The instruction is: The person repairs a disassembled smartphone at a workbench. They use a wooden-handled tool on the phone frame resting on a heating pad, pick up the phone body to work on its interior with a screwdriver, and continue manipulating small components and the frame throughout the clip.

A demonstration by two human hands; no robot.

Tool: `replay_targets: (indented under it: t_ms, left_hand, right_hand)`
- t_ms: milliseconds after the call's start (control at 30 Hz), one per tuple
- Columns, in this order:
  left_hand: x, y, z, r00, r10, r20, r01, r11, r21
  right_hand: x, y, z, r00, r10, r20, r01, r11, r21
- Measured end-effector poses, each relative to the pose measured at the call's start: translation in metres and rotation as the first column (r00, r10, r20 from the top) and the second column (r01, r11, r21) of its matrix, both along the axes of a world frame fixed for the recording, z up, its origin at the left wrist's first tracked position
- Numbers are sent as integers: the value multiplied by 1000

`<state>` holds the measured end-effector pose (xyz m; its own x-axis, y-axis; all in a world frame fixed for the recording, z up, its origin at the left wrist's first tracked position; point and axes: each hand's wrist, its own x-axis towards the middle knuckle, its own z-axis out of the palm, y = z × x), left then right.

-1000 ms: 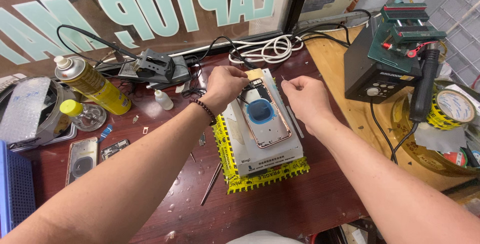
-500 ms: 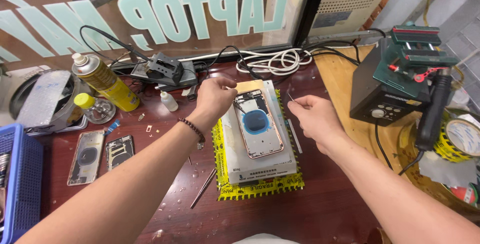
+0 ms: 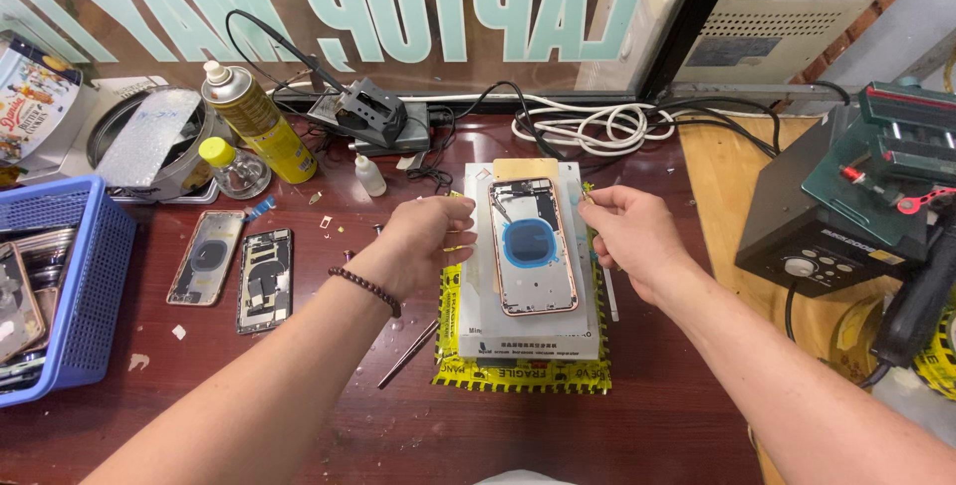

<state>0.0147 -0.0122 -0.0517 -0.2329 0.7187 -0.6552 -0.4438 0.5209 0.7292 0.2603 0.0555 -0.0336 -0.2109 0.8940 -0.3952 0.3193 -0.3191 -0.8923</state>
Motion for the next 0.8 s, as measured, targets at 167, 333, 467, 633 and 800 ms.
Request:
replay_targets:
  t_ms: [167,333,467,633,800]
  left_hand:
    - [26,-27,14,908,-174,-381,175,984,-31]
    - [46,-37,23,812,-224,-539,218,973,-75]
    - [48,-36,25,735,-240,-635,209,970,-125]
    - [51,-31,29,709,-255,-657,199,967,-160]
    - [52,-32,32,689,-280,-668,221,960,-174]
  right_hand:
    - [8,-5,-3,999,-20,-38,18,998,-65]
    - [12,-7,-11,997,-14,-77,6,995,-103]
    - [8,1,-18,993,6,-120,-23,990,-141]
    - [-2,8,-21,984,-37,-173,-3,974,-226]
    - [-4,4,-20,982,-64,-180,24,976,-216]
